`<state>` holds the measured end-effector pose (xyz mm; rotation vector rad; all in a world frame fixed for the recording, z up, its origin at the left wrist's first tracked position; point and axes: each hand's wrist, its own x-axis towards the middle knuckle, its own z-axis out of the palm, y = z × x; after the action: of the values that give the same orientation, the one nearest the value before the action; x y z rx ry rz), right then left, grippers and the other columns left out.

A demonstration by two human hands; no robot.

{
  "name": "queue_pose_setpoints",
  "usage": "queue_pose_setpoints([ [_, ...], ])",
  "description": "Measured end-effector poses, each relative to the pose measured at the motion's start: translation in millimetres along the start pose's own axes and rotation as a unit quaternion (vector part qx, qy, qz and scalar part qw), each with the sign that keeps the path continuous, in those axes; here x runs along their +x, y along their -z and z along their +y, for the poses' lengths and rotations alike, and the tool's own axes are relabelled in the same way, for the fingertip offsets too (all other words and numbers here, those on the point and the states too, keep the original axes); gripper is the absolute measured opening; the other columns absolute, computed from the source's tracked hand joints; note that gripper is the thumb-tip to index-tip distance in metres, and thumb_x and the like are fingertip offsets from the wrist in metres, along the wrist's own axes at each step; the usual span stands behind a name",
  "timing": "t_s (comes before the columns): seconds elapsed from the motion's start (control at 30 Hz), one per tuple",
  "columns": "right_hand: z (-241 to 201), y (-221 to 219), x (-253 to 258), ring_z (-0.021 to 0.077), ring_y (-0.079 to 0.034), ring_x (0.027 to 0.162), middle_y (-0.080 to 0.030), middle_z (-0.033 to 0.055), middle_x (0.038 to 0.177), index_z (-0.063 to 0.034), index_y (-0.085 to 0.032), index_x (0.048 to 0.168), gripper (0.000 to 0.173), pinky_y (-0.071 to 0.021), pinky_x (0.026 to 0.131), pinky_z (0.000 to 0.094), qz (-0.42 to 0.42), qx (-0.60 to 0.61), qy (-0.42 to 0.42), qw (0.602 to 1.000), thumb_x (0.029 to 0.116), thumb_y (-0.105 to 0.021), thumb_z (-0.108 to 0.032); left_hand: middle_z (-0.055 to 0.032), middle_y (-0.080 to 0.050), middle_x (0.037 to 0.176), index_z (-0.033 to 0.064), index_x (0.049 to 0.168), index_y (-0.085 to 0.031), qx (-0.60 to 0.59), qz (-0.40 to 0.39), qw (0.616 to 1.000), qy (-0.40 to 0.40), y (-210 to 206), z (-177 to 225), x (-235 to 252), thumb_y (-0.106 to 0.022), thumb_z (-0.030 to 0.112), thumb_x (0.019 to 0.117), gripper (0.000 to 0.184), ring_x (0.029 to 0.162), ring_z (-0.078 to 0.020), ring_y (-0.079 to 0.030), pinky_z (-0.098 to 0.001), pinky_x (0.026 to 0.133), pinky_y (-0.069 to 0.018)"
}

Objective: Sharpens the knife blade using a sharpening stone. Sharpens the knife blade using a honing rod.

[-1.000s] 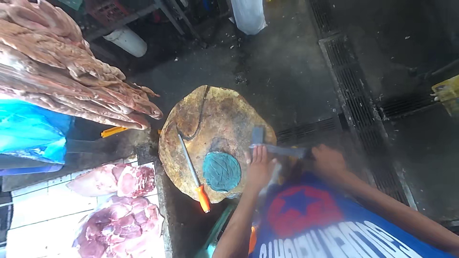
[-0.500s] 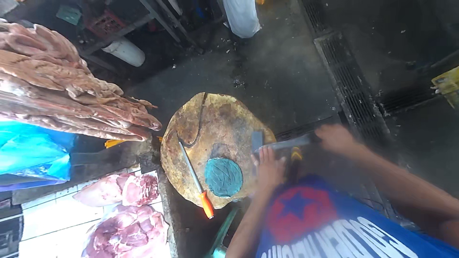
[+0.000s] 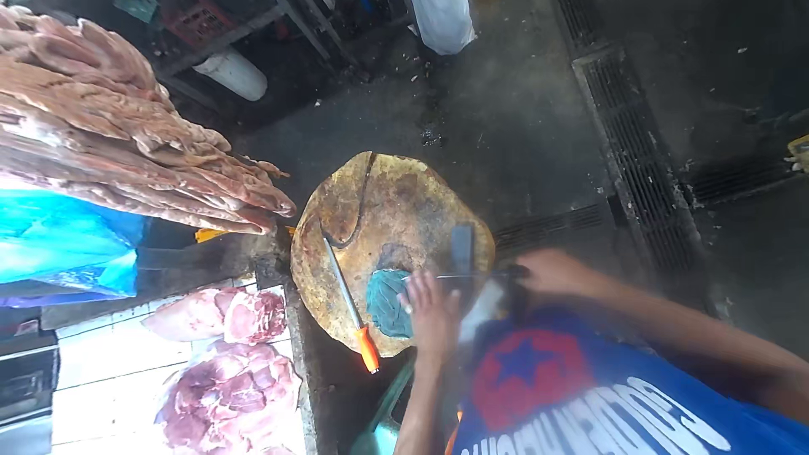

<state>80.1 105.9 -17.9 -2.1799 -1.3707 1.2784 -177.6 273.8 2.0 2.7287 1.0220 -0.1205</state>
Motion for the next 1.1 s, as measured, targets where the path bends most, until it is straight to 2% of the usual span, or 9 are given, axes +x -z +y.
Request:
queue_pose_setpoints([
  [0.1, 52.5, 2.1, -62.4, 0.0228, -0.065, 0.064, -0.068, 0.0119, 0.081, -0.005, -0.068, 0.113, 0.049, -0.0572, 0.064, 0.0446, -0.165, 0.183, -0.079, 0.966, 0.1035, -0.057, -0.052, -0.0177, -0.031, 0.167, 0.004, 0.159, -0.035, -0.024, -0.113, 0.99, -0.075, -21.7, 46.9, 7.9, -0.031, 0.064, 0.1046, 0.081, 0.158, -0.0366, -0.019, -0.0672, 0.125, -0.0046],
  [0.2, 75.2, -3.6, -83.3, 0.0174, -0.058, 0.052, -0.065, 0.0081, 0.074, -0.0055, -0.067, 0.116, 0.047, -0.0525, 0.049, 0.0349, -0.235, 0.33, -0.159, 0.9, 0.1071, -0.051, -0.048, -0.0111, -0.026, 0.17, 0.0082, 0.162, -0.031, -0.025, -0.195, 0.972, -0.126, -28.8, 64.1, 21.0, -0.024, 0.07, 0.1023, 0.086, 0.159, -0.0303, -0.015, -0.064, 0.127, -0.0022],
  [0.37, 64.9, -7.0, -41.0, 0.0123, -0.056, 0.053, -0.061, 0.0026, 0.074, -0.0081, -0.063, 0.114, 0.045, -0.0513, 0.05, 0.0288, -0.188, 0.387, -0.132, 0.893, 0.1072, -0.049, -0.05, -0.0127, -0.021, 0.171, 0.0061, 0.162, -0.029, 0.019, -0.129, 0.982, -0.139, -40.3, 46.3, 79.5, -0.025, 0.067, 0.1038, 0.084, 0.16, -0.029, -0.01, -0.0631, 0.127, -0.0015],
  [0.53, 85.7, -2.2, -68.4, 0.015, -0.057, 0.053, -0.064, 0.0054, 0.076, -0.007, -0.065, 0.116, 0.044, -0.0512, 0.05, 0.0323, -0.238, 0.336, -0.158, 0.897, 0.1067, -0.052, -0.048, -0.0139, -0.027, 0.169, 0.007, 0.161, -0.031, 0.0, -0.188, 0.972, -0.138, -35.5, 57.8, 26.8, -0.027, 0.072, 0.101, 0.089, 0.159, -0.0325, -0.016, -0.0654, 0.126, -0.0027],
  [0.67, 77.7, -8.0, -55.7, 0.0142, -0.057, 0.053, -0.063, 0.0048, 0.076, -0.0085, -0.064, 0.116, 0.045, -0.0518, 0.049, 0.031, -0.215, 0.348, -0.161, 0.898, 0.1057, -0.052, -0.051, -0.0127, -0.017, 0.172, 0.0072, 0.163, -0.025, 0.007, -0.176, 0.976, -0.13, -41.6, 49.8, 49.2, -0.023, 0.07, 0.1025, 0.087, 0.161, -0.0285, -0.005, -0.0634, 0.127, 0.0021],
  [0.8, 77.5, -16.1, -54.4, 0.0159, -0.056, 0.051, -0.062, 0.006, 0.072, -0.0068, -0.066, 0.112, 0.047, -0.0516, 0.049, 0.0345, -0.245, 0.311, -0.122, 0.91, 0.1051, -0.054, -0.052, -0.014, -0.029, 0.168, 0.0062, 0.16, -0.034, -0.005, -0.174, 0.976, -0.128, -35.8, 37.5, 19.8, -0.027, 0.069, 0.1024, 0.086, 0.159, -0.0322, -0.017, -0.0639, 0.127, -0.0043],
  [0.93, 8.3, -1.8, 36.4, 0.0175, -0.056, 0.058, -0.061, 0.0085, 0.075, -0.0027, -0.065, 0.113, 0.055, -0.0524, 0.059, 0.0385, -0.141, 0.25, -0.088, 0.954, 0.1053, -0.051, -0.055, -0.02, -0.025, 0.168, 0.0018, 0.161, -0.029, 0.014, -0.125, 0.989, -0.073, -24.0, -19.2, 110.7, -0.027, 0.058, 0.1076, 0.077, 0.159, -0.0354, -0.016, -0.0657, 0.126, -0.0069],
  [1.0, -12.4, 5.0, 88.1, 0.0193, -0.059, 0.055, -0.063, 0.0095, 0.072, -0.0028, -0.067, 0.108, 0.057, -0.0543, 0.056, 0.0388, -0.081, 0.244, -0.102, 0.961, 0.1022, -0.055, -0.059, -0.0221, -0.024, 0.168, 0.0012, 0.16, -0.029, 0.018, -0.08, 0.995, -0.054, -23.9, -48.6, 169.0, -0.022, 0.058, 0.1079, 0.078, 0.158, -0.0374, -0.015, -0.0655, 0.125, -0.0092],
  [1.1, -0.5, -0.3, 86.5, 0.0192, -0.06, 0.052, -0.064, 0.0089, 0.07, -0.0048, -0.066, 0.108, 0.059, -0.0556, 0.052, 0.0387, -0.085, 0.248, -0.076, 0.962, 0.1018, -0.053, -0.061, -0.0215, -0.02, 0.169, -0.0001, 0.161, -0.025, 0.02, -0.053, 0.995, -0.077, -22.3, -47.7, 162.2, -0.022, 0.056, 0.1086, 0.077, 0.159, -0.0358, -0.012, -0.0626, 0.127, -0.0072],
])
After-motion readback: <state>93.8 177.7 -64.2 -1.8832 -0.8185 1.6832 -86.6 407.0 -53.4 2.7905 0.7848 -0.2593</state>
